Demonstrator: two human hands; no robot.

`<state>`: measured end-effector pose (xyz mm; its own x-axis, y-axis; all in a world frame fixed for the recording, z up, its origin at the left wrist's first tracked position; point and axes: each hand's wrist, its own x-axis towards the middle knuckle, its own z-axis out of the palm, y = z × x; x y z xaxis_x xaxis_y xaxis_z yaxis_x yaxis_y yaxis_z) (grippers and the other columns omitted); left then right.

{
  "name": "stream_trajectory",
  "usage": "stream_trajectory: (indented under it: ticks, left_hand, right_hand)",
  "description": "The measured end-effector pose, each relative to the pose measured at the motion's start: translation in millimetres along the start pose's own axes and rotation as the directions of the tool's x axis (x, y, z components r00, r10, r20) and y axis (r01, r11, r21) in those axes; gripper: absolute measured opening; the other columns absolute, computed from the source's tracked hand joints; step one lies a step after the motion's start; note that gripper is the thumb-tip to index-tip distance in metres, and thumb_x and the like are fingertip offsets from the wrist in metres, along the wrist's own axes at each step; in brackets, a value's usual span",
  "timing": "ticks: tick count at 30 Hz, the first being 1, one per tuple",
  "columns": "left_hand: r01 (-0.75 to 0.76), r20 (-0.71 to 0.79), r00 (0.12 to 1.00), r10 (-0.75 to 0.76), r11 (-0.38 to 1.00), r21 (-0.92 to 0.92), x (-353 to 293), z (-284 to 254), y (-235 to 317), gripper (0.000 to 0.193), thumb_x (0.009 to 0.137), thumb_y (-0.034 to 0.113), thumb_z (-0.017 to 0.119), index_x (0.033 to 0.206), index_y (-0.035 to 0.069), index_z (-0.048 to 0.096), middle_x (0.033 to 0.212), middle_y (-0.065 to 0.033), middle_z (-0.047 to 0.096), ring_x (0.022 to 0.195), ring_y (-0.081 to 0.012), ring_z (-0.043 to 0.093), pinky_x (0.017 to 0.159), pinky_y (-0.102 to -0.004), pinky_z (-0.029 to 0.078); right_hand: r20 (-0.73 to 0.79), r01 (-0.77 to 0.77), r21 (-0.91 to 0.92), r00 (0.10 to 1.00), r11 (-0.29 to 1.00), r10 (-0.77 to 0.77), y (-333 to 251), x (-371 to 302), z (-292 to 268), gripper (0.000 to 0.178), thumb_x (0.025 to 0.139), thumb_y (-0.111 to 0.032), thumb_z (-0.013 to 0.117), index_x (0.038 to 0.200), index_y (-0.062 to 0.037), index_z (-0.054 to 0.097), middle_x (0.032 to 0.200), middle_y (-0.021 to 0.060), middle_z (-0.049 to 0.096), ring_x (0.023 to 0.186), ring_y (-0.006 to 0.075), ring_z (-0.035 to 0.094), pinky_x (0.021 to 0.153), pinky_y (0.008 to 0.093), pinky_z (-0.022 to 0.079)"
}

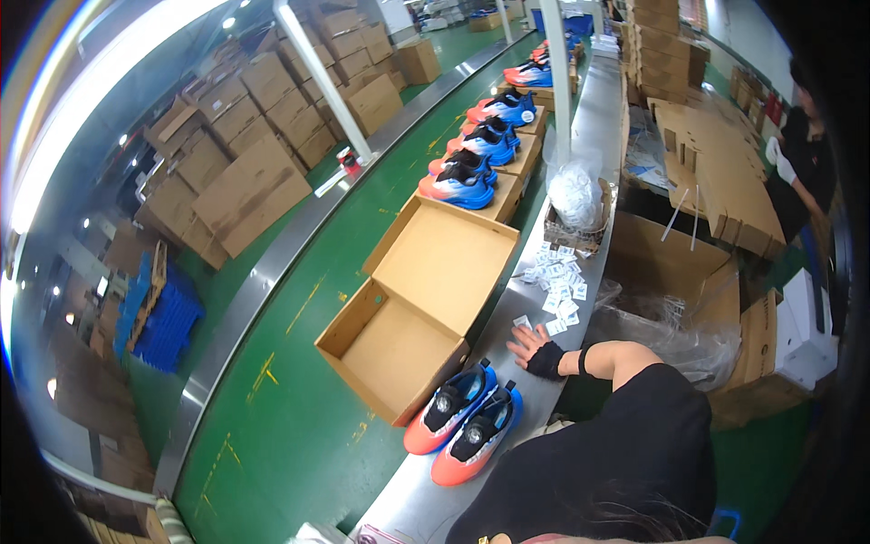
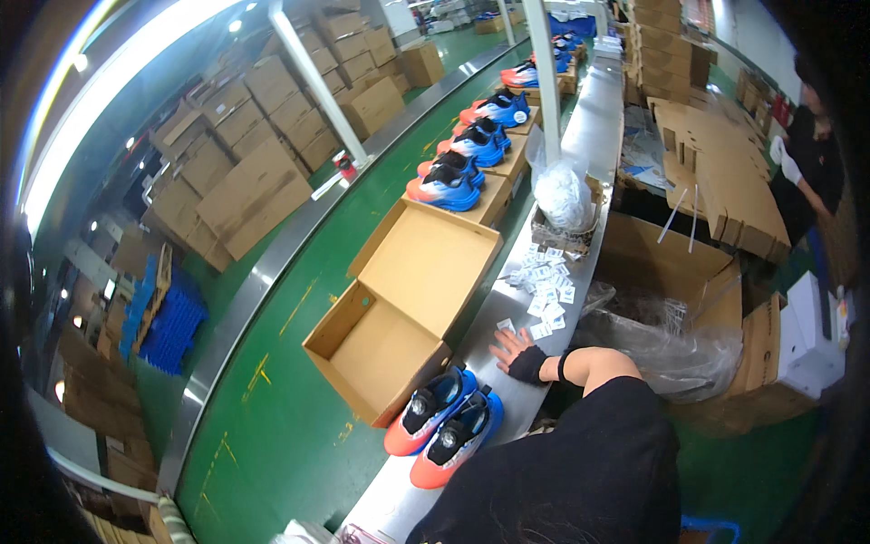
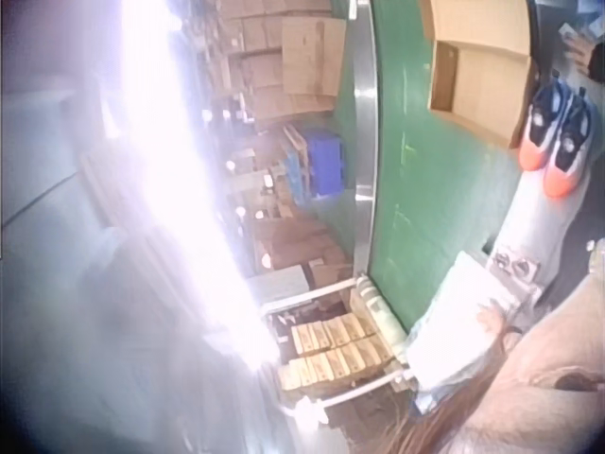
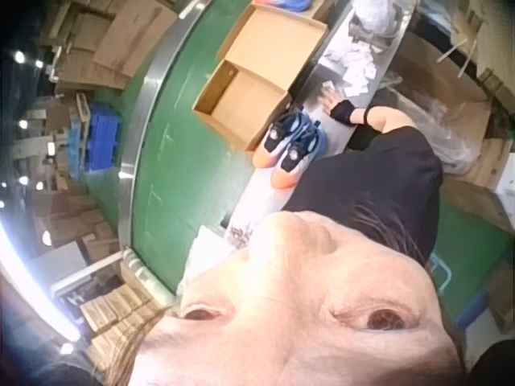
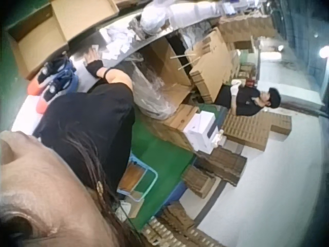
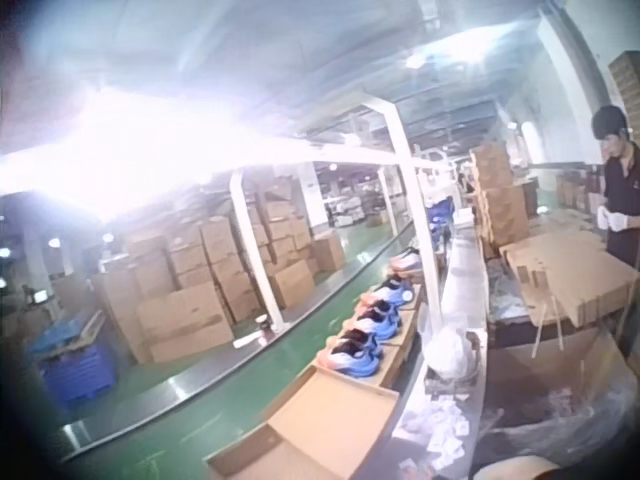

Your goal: Packing pairs of sneakers into shoeboxes with protective tissue paper.

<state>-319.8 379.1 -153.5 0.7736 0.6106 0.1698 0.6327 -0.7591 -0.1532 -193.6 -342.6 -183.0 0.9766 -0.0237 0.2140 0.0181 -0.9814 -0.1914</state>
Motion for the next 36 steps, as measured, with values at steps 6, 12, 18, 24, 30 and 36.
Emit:
stream_trajectory:
  ticks: [6,12,18,24,30,36]
  left_hand:
    - [0.027,-0.004,1.0,-0.027,0.989,0.143,-11,26,-55,0.039,0.081,0.037,0.047,0.111,0.012,0.052,0.112,-0.018,0.048,0.105,-0.0299,0.043,0.07,-0.0594,0.038]
    - [0.041,-0.104,0.994,-0.036,0.998,0.044,5,-5,-24,0.031,0.08,0.029,0.047,0.078,0.001,0.06,0.072,-0.0128,0.058,0.061,-0.0308,0.055,0.054,-0.0413,0.044]
    - [-0.035,-0.075,0.994,0.084,0.861,0.508,20,1,-73,0.022,0.078,0.022,0.047,0.067,0.007,0.06,0.068,-0.0097,0.055,0.056,-0.0267,0.054,0.049,-0.0379,0.043]
    - [0.116,-0.13,0.979,-0.154,0.958,-0.26,37,-111,-6,0.017,0.082,0.018,0.041,0.082,0.004,0.051,0.074,-0.0098,0.053,0.061,-0.0219,0.054,0.05,-0.0315,0.045]
    - [-0.199,-0.197,0.979,0.046,0.03,-0.98,35,-249,191,0.019,0.085,0.015,0.036,0.097,0.002,0.043,0.08,-0.0099,0.051,0.066,-0.017,0.054,0.051,-0.0251,0.048]
    - [-0.14,-0.213,0.902,0.376,-0.211,-0.967,-11,-289,383,0.027,0.087,0.014,0.039,0.111,0.002,0.039,0.084,-0.0037,0.047,0.067,-0.0087,0.047,0.054,-0.0214,0.043]
  right_hand:
    - [0.002,0.024,-0.07,1.0,0.997,-0.024,-3,6,-1,0.045,0.077,-0.029,0.05,0.118,-0.0108,0.043,0.128,0.018,0.031,0.122,0.0315,0.025,0.091,0.0584,0.023]
    - [-0.095,0.033,-0.075,0.995,0.997,-0.04,3,3,9,0.041,0.076,-0.026,0.049,0.114,-0.0106,0.045,0.125,0.0182,0.034,0.119,0.0313,0.029,0.089,0.0571,0.025]
    - [-0.02,0.043,-0.055,0.999,0.998,-0.044,-2,14,-8,0.043,0.074,-0.026,0.052,0.114,-0.011,0.045,0.126,0.0177,0.034,0.12,0.0309,0.028,0.088,0.0574,0.026]
    - [-0.422,0.152,0.139,0.903,0.979,-0.08,-27,54,-100,0.041,0.068,-0.016,0.06,0.107,-0.0085,0.049,0.124,0.0162,0.036,0.114,0.0329,0.036,0.085,0.0516,0.033]
    - [-0.414,0.564,0.441,0.818,0.698,-0.399,-110,103,-142,0.052,0.066,-0.018,0.064,0.113,-0.0048,0.044,0.109,0.0186,0.048,0.099,0.033,0.048,0.083,0.0396,0.04]
    - [0.054,0.061,0.984,0.797,0.169,-0.602,-219,136,-148,0.068,0.068,-0.03,0.069,0.121,-0.0036,0.036,0.108,0.0133,0.051,0.098,0.019,0.048,0.085,0.0336,0.039]
